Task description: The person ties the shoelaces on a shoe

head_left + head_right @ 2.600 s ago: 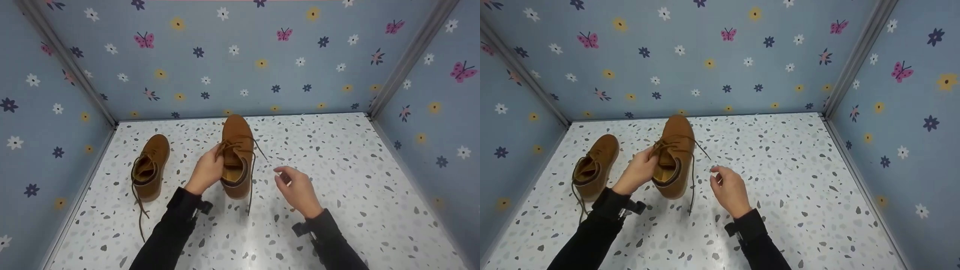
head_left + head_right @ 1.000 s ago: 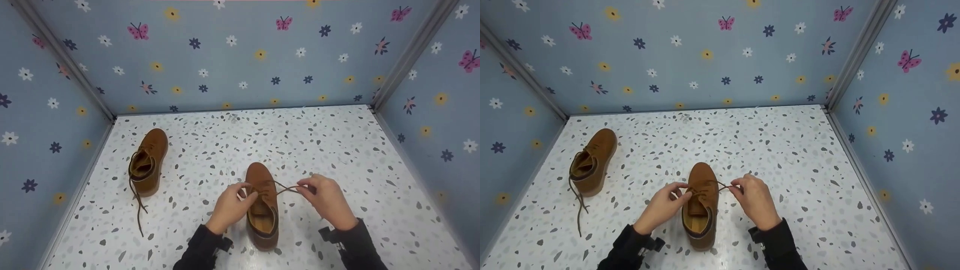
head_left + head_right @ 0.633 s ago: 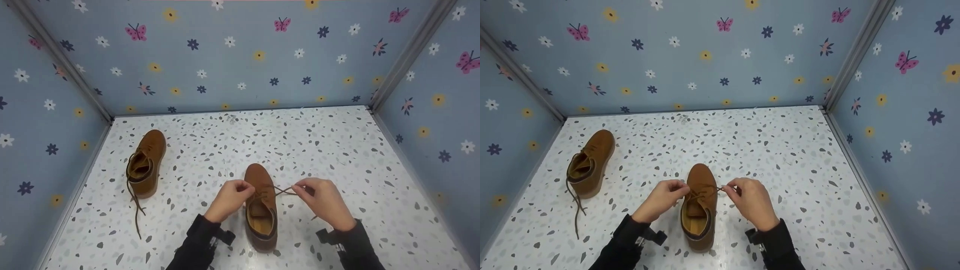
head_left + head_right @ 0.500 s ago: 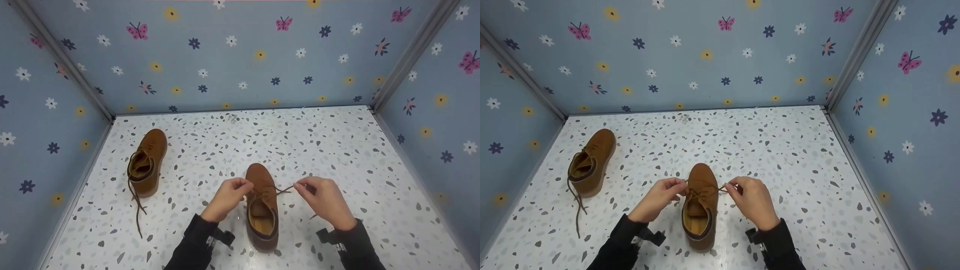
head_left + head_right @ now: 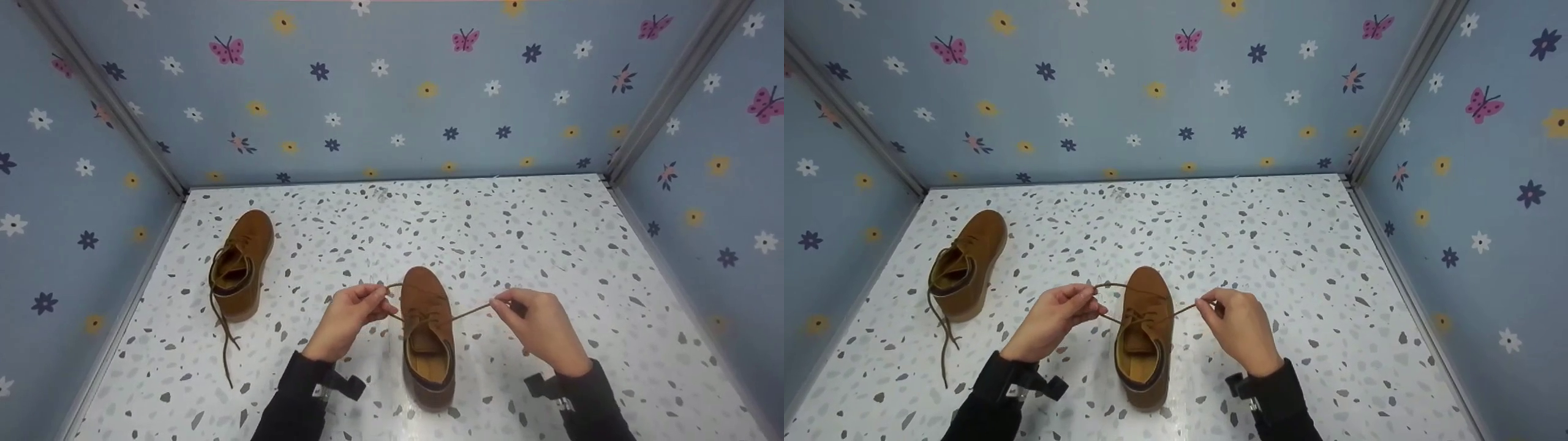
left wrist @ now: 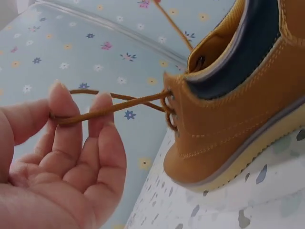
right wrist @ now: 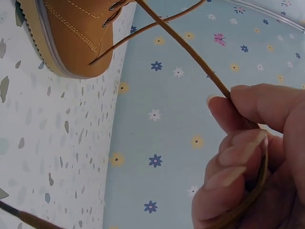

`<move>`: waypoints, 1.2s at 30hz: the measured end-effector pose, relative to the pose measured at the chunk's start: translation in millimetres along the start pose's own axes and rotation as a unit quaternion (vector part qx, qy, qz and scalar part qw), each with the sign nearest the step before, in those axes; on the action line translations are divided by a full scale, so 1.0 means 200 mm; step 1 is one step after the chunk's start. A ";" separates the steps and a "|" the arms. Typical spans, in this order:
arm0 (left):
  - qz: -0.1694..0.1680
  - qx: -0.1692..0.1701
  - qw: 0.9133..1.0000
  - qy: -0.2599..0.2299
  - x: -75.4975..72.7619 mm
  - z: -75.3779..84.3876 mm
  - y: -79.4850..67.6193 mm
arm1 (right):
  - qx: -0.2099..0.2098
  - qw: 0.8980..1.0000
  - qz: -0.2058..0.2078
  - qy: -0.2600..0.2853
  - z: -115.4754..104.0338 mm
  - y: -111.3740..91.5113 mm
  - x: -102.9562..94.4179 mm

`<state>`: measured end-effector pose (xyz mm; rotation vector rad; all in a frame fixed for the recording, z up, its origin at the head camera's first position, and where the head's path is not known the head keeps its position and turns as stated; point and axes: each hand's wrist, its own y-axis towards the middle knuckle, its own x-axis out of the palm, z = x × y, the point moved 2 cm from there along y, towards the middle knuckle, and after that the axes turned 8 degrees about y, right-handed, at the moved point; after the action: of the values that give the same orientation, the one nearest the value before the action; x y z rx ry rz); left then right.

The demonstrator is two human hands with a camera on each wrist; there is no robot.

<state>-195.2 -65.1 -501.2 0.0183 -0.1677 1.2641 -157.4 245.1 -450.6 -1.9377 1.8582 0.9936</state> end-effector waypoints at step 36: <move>0.142 0.020 0.989 -0.026 -0.06 0.13 -0.07 | 0.018 0.997 0.076 -0.014 0.08 -0.08 -0.08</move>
<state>-187.5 -83.8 -476.3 0.0640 -0.1938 1.5522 -146.1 270.2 -455.9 -1.7755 2.0177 1.0178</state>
